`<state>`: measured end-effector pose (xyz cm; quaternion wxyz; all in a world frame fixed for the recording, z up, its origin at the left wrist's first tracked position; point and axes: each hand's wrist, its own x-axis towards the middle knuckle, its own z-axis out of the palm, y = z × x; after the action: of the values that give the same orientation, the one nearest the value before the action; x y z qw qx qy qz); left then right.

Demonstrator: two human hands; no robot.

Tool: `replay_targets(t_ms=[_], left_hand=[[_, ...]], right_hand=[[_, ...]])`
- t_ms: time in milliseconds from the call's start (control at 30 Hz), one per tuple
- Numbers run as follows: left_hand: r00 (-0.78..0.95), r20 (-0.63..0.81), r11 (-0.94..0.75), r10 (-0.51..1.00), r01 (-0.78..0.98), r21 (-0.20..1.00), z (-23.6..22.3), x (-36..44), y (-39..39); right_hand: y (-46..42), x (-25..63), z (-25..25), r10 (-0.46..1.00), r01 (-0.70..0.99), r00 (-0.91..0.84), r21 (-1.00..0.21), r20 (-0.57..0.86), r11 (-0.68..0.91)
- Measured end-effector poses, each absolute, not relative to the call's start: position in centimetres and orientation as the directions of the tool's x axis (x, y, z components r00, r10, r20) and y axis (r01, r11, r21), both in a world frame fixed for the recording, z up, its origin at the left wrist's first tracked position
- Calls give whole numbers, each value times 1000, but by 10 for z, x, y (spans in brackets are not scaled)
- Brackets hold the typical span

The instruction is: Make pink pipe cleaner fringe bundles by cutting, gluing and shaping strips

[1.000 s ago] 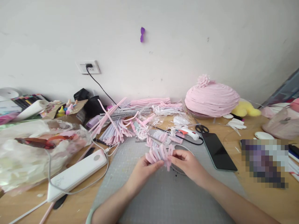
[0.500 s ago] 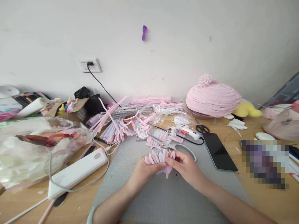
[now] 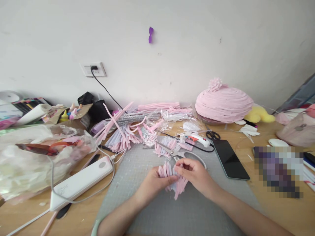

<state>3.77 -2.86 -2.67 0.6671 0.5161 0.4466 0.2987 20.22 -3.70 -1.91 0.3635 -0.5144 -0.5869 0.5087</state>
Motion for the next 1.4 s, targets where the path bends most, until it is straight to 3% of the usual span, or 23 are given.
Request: replay_targets(t_ms=[167,600,967,1200,1400], left_hand=[[302,-226,250,926,-42,967,-21,36,-30],[281,-216,245,935,-72,967,-22,32,-24],[253,-221,215,942,51,975,-22,36,-28],[294,-164,167,942,15,986,-20,37,-30],[441,-230,208,868,98,973,-22,37,-29]], right_hand=[[-36,202,-23,972,225,-204,-972,-120,-72],[-33,202,-22,980,257,-163,-964,-111,-67],[-36,197,-26,955,172,-269,-982,-126,-81],[-36,197,-21,962,159,-245,-984,-121,-83],[-35,201,-21,978,117,-182,-990,-105,-85]])
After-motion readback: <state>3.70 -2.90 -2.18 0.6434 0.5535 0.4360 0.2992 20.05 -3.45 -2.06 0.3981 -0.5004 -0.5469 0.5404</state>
